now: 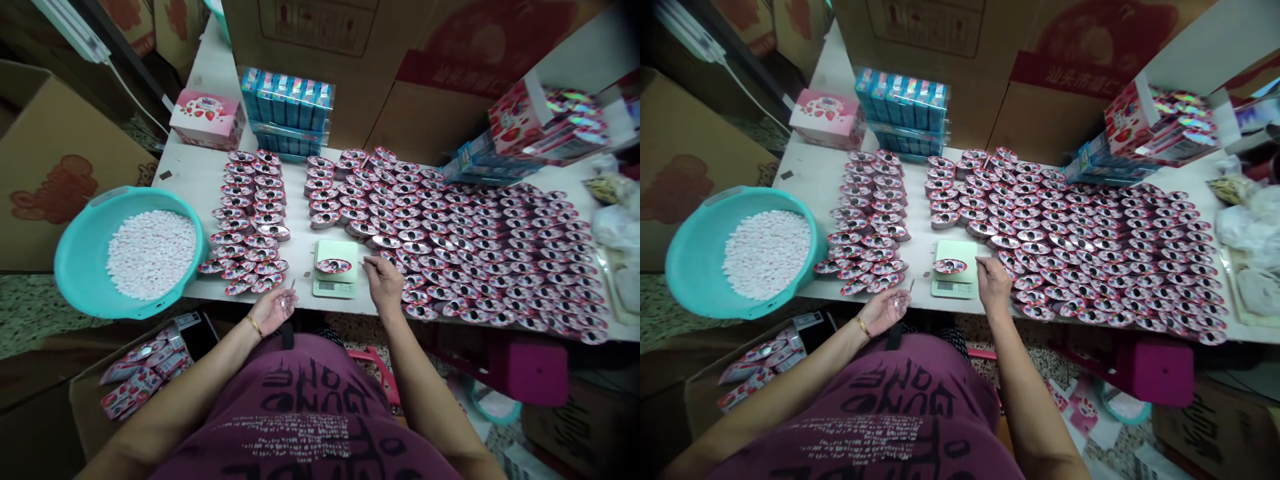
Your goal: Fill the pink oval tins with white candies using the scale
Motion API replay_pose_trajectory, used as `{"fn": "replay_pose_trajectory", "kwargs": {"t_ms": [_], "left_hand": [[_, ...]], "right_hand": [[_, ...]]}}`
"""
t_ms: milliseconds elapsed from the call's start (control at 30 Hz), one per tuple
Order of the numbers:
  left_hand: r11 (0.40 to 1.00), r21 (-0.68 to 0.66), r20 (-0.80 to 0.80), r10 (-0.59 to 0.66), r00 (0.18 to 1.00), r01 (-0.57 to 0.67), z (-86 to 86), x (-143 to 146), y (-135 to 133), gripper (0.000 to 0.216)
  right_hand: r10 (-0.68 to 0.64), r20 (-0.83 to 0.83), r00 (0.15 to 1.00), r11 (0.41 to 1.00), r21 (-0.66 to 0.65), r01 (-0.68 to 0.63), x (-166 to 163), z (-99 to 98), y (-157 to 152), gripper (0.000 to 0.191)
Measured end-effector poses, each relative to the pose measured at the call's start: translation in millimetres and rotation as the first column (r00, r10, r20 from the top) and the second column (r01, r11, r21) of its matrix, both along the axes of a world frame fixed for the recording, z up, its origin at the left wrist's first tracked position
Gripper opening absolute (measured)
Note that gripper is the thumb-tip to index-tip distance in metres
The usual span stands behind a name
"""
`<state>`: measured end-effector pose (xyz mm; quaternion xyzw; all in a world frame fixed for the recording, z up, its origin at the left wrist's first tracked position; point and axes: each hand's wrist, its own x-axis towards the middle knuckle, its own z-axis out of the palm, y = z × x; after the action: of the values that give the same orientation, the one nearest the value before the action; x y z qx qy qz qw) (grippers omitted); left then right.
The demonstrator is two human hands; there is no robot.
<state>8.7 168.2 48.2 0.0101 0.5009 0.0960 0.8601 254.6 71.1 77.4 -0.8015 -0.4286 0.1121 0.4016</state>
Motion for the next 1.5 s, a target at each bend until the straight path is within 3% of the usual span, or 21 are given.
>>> {"fn": "replay_pose_trajectory", "kwargs": {"t_ms": [133,333,533,633,767,867,933,1033,1100,1167,1300,1400,1500], "left_hand": [[1.0,-0.002,-0.019,0.017,1.0,-0.017,1.0,-4,2,0.017],[0.996,0.028,-0.068,0.085,0.994,-0.083,6.7,-22,6,0.016],[0.976,0.044,-0.123,0.217,0.969,-0.213,4.3,-61,7,0.017],[0.963,0.052,-0.153,0.271,0.95,-0.266,1.2,-77,8,0.016],[0.953,0.073,-0.162,0.303,0.939,-0.295,0.7,-87,11,0.016],[0.947,0.083,-0.164,0.321,0.933,-0.311,1.4,-89,13,0.016],[0.948,0.083,-0.169,0.318,0.933,-0.308,1.3,-89,13,0.017],[0.952,0.082,-0.165,0.304,0.938,-0.294,2.4,-85,14,0.016],[0.957,0.078,-0.138,0.287,0.948,-0.278,5.8,-80,15,0.017],[0.964,0.079,-0.087,0.26,0.962,-0.253,11.4,-72,17,0.017],[0.977,0.095,0.035,0.187,0.982,-0.19,23.1,-52,19,0.017],[0.985,0.084,0.103,0.144,0.984,-0.153,26.8,-35,20,0.02],[0.989,0.073,0.168,0.113,0.979,-0.126,26.8,-17,21,0.025]], "right_hand": [[0.154,-0.032,0.988,0.986,-0.066,-0.156,3,-10.9,4,0.041],[0.375,0.002,0.927,0.896,-0.259,-0.362,-4,-26.5,24,0.064],[0.487,0.087,0.869,0.802,-0.439,-0.405,-20,-22.2,51,0.039],[0.501,0.154,0.852,0.807,-0.438,-0.396,-42,-21.5,82,0.039],[0.576,0.164,0.801,0.759,-0.472,-0.449,-81,-34.8,125,0.038],[0.622,0.146,0.769,0.751,-0.389,-0.534,-90,-46.1,137,0.041],[0.555,0.196,0.809,0.813,-0.336,-0.476,-76,-48.5,137,0.039],[0.316,0.362,0.877,0.909,-0.381,-0.17,-36,-45.8,139,0.028],[0.299,0.458,0.837,0.888,-0.454,-0.069,-10,-42.6,144,0.023],[0.384,0.508,0.771,0.859,-0.503,-0.096,7,-37.6,149,0.02],[0.449,0.589,0.672,0.868,-0.465,-0.171,10,-16.5,128,0.019],[0.481,0.604,0.635,0.863,-0.452,-0.224,-2,-1.3,87,0.019],[0.527,0.559,0.64,0.832,-0.492,-0.256,-12,0.4,47,0.017]]}}
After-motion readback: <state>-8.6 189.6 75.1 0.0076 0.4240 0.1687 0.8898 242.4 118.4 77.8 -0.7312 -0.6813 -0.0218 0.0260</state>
